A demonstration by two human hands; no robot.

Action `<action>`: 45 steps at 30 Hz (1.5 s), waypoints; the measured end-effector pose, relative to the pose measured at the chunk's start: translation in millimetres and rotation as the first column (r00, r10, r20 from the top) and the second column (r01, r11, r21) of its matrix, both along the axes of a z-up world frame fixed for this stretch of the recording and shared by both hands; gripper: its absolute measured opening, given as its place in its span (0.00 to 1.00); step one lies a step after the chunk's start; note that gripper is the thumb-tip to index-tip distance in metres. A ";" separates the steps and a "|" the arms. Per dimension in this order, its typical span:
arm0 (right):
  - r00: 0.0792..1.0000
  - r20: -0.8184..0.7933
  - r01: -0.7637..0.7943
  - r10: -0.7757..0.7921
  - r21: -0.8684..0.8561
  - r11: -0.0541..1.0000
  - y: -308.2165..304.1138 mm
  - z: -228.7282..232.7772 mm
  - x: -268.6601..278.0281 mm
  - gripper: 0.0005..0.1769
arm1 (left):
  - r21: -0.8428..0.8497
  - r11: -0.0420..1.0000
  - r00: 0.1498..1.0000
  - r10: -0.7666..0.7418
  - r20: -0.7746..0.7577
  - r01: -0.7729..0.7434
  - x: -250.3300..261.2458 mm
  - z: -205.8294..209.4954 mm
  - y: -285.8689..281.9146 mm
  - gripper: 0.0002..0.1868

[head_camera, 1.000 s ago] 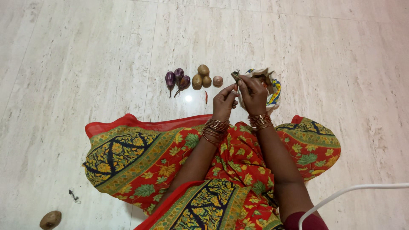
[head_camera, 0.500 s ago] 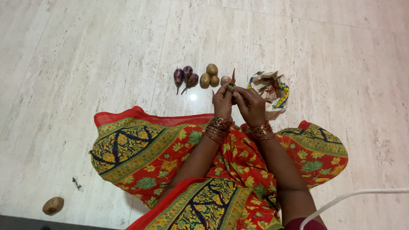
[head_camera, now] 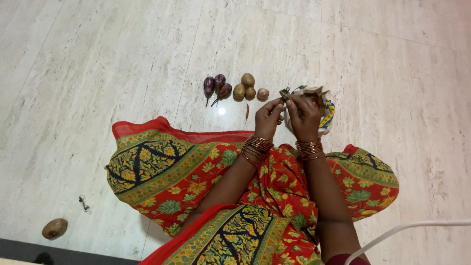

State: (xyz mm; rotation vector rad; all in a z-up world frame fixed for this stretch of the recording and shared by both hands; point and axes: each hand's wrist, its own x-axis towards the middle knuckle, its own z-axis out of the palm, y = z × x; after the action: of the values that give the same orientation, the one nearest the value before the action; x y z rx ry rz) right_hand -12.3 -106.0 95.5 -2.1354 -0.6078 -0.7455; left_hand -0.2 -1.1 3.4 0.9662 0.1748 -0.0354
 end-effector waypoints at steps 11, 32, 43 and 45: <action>0.990 -0.139 0.004 -0.005 -0.007 1.000 11.2 8.5 -10.2 0.10 | -0.042 0.999 0.998 -0.022 0.052 0.025 5.5 -15.2 1.4 0.14; 0.985 -0.172 0.018 -0.023 -0.030 0.999 16.2 0.2 -11.3 0.11 | -0.012 1.000 1.000 0.023 -0.013 -0.023 4.5 -4.4 8.3 0.15; 0.993 -0.103 0.062 -0.056 0.057 0.996 -2.9 -3.3 5.3 0.09 | -0.099 0.992 0.994 -0.064 0.093 0.073 7.3 -16.4 -9.6 0.15; 0.996 -0.091 0.014 -0.012 0.023 1.000 5.4 -1.7 -0.1 0.09 | -0.048 0.999 0.999 0.006 0.041 -0.004 7.0 -15.6 -3.6 0.15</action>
State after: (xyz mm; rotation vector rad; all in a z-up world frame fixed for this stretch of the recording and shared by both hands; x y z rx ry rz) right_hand -12.4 -100.5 93.9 -2.1409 -0.5351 -0.6552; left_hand 6.7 -4.7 -12.2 0.9176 0.1376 -0.0148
